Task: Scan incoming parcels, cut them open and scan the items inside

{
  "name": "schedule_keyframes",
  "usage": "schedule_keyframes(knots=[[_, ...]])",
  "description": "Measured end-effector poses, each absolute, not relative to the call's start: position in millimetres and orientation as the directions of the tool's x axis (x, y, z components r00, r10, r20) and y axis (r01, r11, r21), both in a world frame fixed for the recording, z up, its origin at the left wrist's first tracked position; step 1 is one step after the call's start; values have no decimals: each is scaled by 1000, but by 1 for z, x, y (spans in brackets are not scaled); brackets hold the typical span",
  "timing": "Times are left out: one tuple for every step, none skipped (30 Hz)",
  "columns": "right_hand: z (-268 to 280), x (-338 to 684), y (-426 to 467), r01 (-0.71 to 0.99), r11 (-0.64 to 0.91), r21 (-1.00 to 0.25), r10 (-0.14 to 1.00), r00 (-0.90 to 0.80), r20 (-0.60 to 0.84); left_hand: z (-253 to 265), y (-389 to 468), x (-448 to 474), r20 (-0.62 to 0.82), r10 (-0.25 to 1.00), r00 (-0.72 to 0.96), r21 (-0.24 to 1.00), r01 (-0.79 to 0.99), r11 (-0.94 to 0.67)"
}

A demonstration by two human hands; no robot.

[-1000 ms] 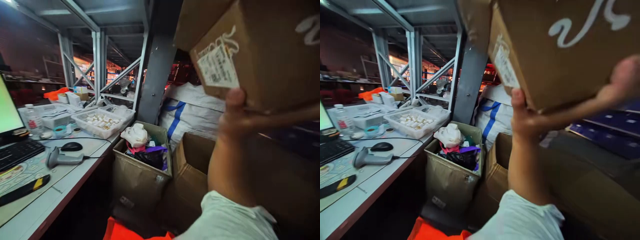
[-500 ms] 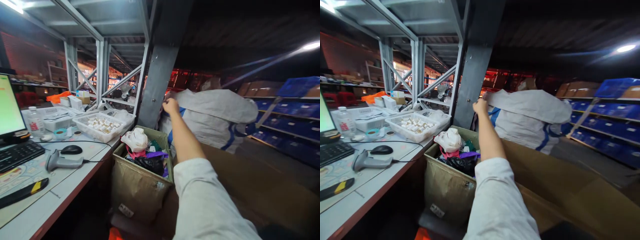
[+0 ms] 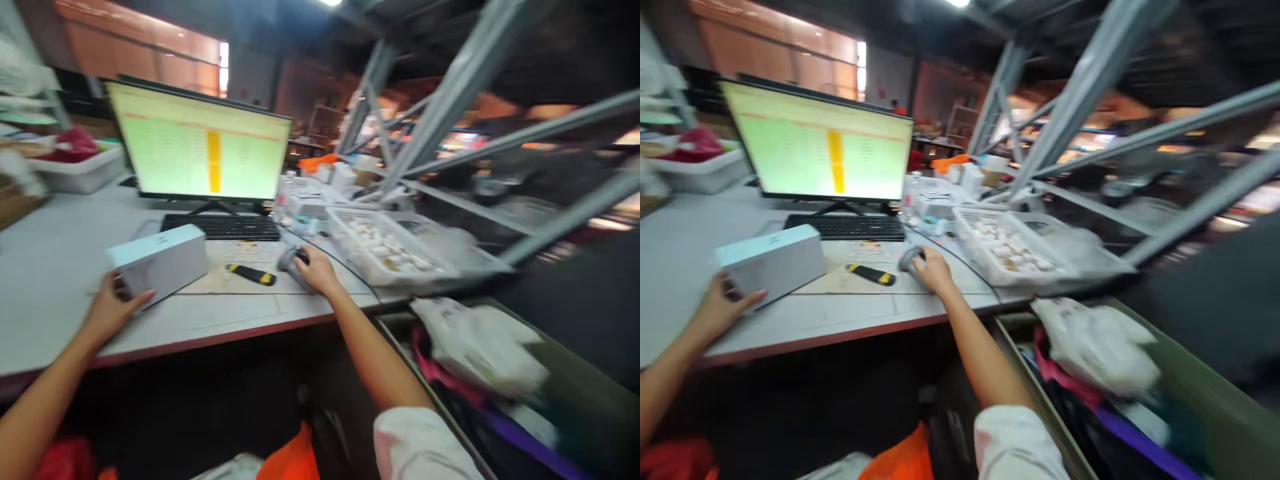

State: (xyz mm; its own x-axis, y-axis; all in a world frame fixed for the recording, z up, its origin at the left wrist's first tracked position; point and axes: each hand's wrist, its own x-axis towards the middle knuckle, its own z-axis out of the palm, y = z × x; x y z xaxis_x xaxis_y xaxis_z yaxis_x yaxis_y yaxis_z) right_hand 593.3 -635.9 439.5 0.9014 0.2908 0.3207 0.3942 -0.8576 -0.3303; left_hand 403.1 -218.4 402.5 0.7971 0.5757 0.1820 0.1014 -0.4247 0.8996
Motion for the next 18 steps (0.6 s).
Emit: schedule_keyframes(knots=[[433,600,-620,373,-872,-316,290,915,280,397,-207,392,138,606,783,914,136,-383],[428,605,-607,343,-890,-300,275,930,245,393,-201,386,105,607,788,930,139,-341],[425,608,-596,303,-909,-287,245,944,220,390,-197,384,96,601,793,941,124,-315],[425,609,-587,262,-924,-279,209,956,206,387,-195,386,95,583,807,950,102,-295],[425,608,-582,227,-935,-273,176,964,198,385,-195,388,107,564,819,955,73,-287],[426,606,-580,201,-942,-270,153,970,189,384,-195,391,124,547,828,958,44,-284],[427,603,-580,184,-946,-266,140,975,175,383,-195,393,140,531,836,960,17,-280],[428,600,-581,171,-950,-260,134,979,156,382,-196,394,155,520,840,961,-8,-275],[427,598,-584,164,-954,-249,133,982,137,382,-196,393,166,513,842,963,-27,-267],[425,595,-588,160,-959,-235,135,983,121,381,-197,392,169,508,845,966,-40,-255],[423,594,-592,156,-963,-219,135,985,106,382,-197,391,168,505,846,970,-50,-240],[420,593,-595,150,-968,-200,133,987,94,383,-197,390,166,503,848,973,-57,-225],[417,594,-597,141,-974,-180,127,988,89,384,-198,390,169,502,848,974,-67,-215],[414,595,-598,132,-978,-160,119,989,88,386,-199,391,178,500,847,975,-82,-207],[413,596,-598,122,-982,-143,111,990,84,388,-201,393,193,500,844,974,-104,-201],[414,597,-598,115,-985,-127,106,991,76,390,-204,396,211,502,838,973,-131,-190],[417,597,-596,109,-988,-113,103,993,62,392,-208,400,229,508,830,971,-161,-175],[421,595,-595,108,-989,-102,104,994,45,394,-213,406,244,515,822,969,-191,-154]])
